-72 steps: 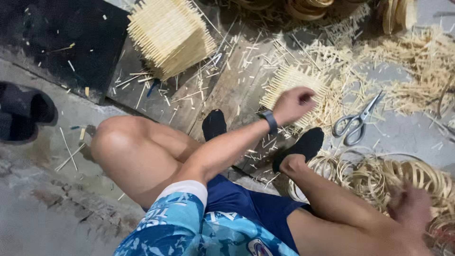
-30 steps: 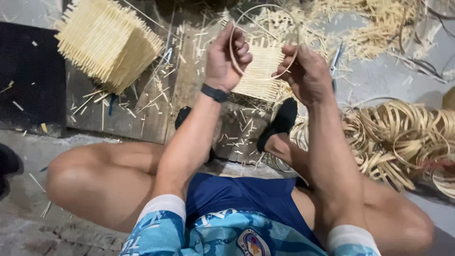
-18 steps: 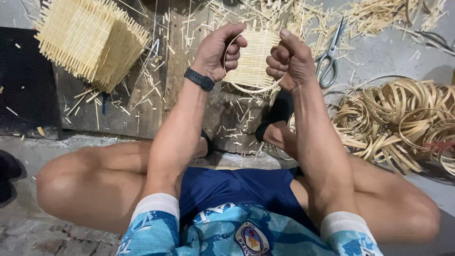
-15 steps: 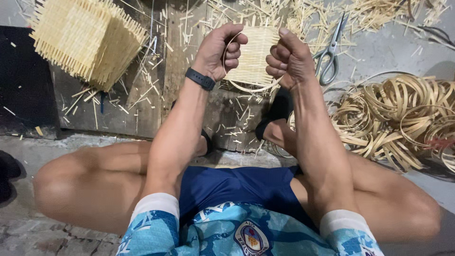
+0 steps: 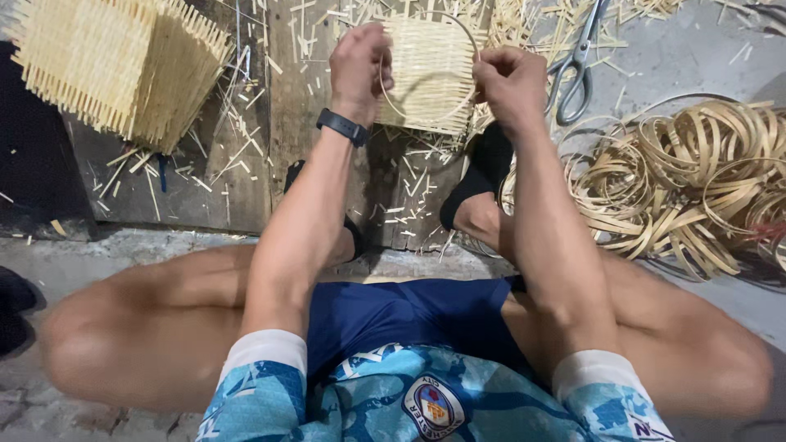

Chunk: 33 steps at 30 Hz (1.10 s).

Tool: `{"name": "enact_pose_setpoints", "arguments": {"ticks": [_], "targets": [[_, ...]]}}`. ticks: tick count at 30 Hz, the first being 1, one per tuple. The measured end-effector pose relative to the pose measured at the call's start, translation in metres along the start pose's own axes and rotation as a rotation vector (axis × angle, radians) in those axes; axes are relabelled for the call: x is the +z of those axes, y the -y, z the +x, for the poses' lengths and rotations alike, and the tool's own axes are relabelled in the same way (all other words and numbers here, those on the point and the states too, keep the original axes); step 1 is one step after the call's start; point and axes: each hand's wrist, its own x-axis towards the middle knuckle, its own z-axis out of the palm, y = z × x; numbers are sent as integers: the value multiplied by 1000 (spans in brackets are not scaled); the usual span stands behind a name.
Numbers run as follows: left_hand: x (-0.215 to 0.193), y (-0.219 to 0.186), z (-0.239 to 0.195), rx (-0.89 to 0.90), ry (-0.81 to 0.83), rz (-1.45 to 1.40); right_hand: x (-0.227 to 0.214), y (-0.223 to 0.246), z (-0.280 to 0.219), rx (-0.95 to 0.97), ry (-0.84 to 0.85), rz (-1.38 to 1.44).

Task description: The person sits on the floor and repeatedly places a circular bamboo weave onto a wooden block, then uses shears to trim the protruding edges. Trimmed pieces fall away, and the person stacks finished units nearby.

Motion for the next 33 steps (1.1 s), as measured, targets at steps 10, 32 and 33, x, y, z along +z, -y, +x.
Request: {"name": "enact_pose_setpoints", "arguments": {"ticks": [10,32,33], "targets": [[-27,40,19,290,-166,963,27,-68,22,-225,-262,-496],[-47,61,51,152,-116,884,17,-80,36,-233,-188,-603],[-46,60,53,139,-134,906,18,-79,37,-226,-190,-618]]}}
